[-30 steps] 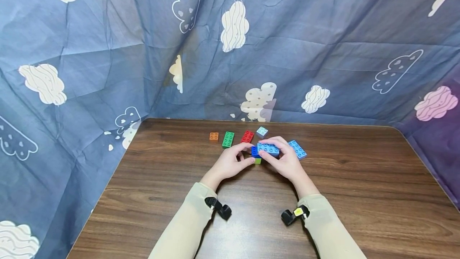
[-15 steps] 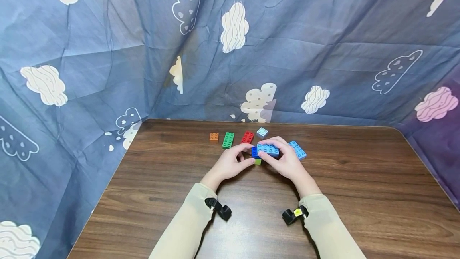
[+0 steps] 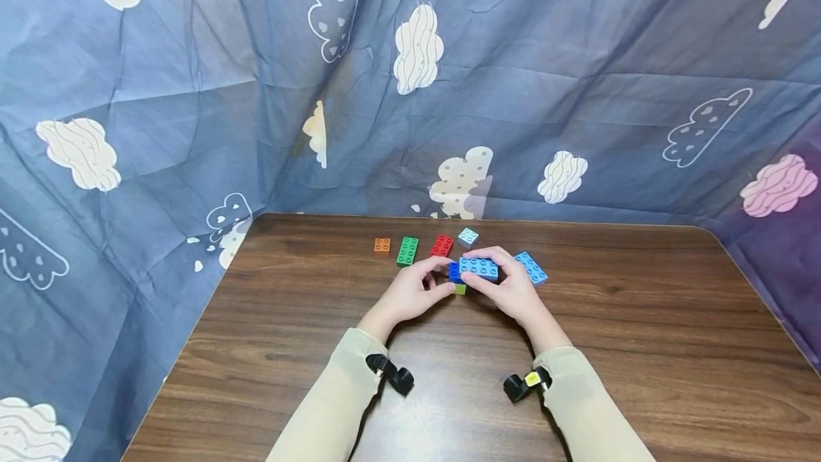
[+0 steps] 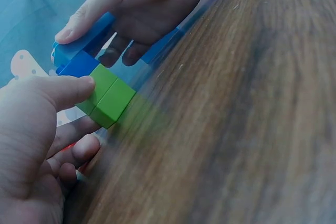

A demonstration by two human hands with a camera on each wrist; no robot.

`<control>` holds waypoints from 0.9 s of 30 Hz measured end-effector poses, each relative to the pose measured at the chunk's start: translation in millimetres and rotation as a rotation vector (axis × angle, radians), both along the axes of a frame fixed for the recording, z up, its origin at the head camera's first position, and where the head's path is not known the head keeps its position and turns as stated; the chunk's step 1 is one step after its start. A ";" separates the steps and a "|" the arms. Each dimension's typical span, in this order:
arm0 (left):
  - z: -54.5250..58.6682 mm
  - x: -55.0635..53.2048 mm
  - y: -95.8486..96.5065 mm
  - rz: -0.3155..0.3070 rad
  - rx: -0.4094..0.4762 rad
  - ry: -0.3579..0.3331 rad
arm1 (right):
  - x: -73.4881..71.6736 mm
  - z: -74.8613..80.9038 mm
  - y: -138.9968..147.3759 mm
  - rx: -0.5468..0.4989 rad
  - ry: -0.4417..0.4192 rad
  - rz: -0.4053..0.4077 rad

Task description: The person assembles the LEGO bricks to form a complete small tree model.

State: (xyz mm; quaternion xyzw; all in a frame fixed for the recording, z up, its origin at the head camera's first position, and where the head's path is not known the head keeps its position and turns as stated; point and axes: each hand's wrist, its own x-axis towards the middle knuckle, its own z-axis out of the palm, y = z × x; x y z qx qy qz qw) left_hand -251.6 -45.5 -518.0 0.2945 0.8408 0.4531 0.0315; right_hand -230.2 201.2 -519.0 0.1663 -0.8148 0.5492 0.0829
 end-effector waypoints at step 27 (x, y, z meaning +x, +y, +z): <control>15.0 -1.4 -10.4 -0.037 0.031 -0.060 | 5.1 5.1 0.0 -0.055 -0.171 -0.016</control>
